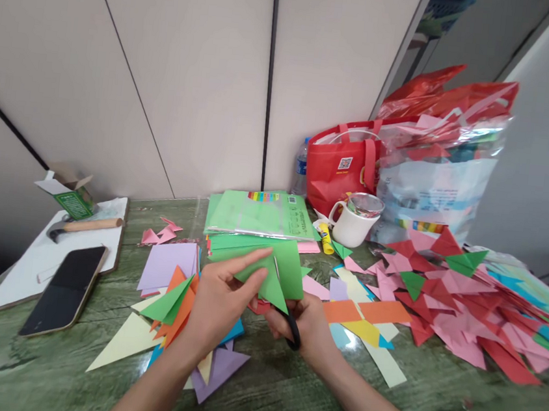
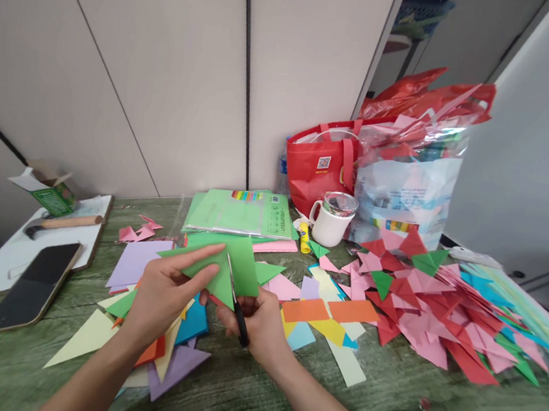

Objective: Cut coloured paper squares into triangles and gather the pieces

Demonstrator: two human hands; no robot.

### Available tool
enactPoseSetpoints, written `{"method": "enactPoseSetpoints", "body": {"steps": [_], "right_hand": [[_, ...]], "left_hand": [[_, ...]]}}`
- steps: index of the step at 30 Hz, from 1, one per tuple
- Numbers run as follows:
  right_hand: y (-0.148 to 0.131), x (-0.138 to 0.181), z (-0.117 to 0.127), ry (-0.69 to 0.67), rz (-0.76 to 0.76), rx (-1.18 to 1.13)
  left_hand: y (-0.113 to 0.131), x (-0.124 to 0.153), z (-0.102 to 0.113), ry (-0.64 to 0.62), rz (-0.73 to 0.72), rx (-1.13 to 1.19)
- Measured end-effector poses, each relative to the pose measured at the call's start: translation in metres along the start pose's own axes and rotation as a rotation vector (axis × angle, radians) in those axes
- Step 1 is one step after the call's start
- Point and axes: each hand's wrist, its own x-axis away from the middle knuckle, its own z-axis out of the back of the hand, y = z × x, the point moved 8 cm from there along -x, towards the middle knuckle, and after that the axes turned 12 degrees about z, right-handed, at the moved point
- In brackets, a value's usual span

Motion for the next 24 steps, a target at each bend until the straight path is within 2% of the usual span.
{"method": "enactPoseSetpoints", "body": {"steps": [7,11,24], "right_hand": [[0.003,-0.002,0.000,-0.009,0.057,-0.119],[-0.001,-0.004,-0.001,-0.021,0.094,-0.109],[-0.008,-0.004,-0.001,0.016,0.053,-0.121]], "left_hand": [[-0.001,-0.001,-0.002,-0.016,0.057,0.034],[-0.002,-0.001,-0.005,-0.049,0.062,0.043],[-0.007,0.001,-0.008,-0.069,0.073,0.077]]}}
